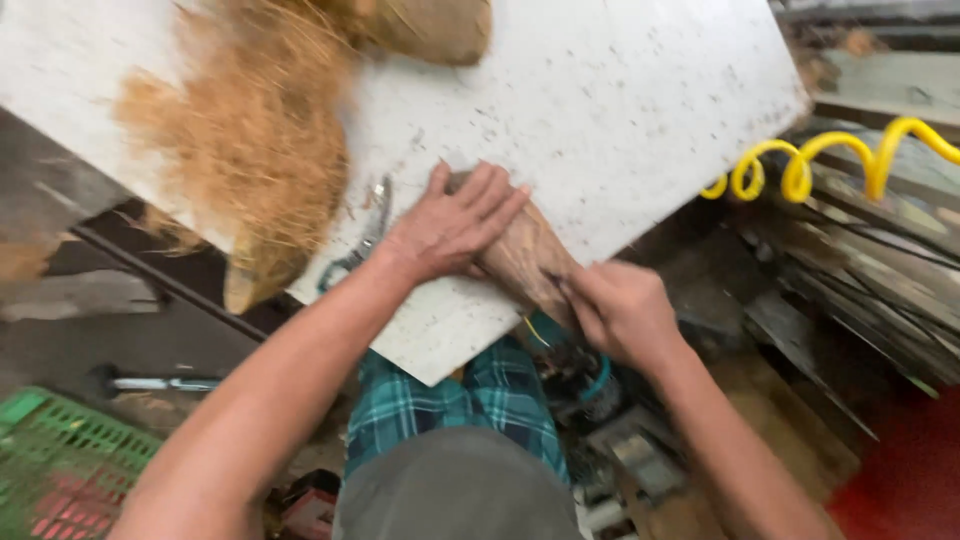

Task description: Carving and shaping a wooden block, likely a shoe last, using a small hand-held blade.

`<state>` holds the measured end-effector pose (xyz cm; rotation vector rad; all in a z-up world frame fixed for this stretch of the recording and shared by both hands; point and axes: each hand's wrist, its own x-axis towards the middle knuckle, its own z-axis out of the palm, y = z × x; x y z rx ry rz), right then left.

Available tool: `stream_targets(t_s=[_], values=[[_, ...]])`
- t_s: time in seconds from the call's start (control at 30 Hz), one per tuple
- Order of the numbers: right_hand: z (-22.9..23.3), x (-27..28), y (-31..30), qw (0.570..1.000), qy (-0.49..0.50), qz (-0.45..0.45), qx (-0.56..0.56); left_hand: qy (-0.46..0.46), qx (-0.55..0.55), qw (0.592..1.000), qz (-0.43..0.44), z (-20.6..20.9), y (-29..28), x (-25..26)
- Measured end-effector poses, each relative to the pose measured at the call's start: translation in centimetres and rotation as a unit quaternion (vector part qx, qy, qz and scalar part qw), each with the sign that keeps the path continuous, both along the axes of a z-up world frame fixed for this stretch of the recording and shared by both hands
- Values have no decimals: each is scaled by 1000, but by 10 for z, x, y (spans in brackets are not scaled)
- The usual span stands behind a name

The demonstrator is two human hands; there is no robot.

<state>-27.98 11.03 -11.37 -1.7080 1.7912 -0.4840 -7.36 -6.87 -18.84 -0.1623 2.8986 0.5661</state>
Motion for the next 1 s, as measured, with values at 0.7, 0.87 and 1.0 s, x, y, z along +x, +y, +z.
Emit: stream_targets(t_s=[0.7,0.87,1.0], values=[[-12,-5,8,999,-37,-17,-30,32,-27,999,1,6,2,-5],[-21,-15,4,999,28,-31,-15,31,-26,999,5,0,4,-9],[-36,-19,2,996,83,-10,12,53,-23,998,5,6,-2,-7]])
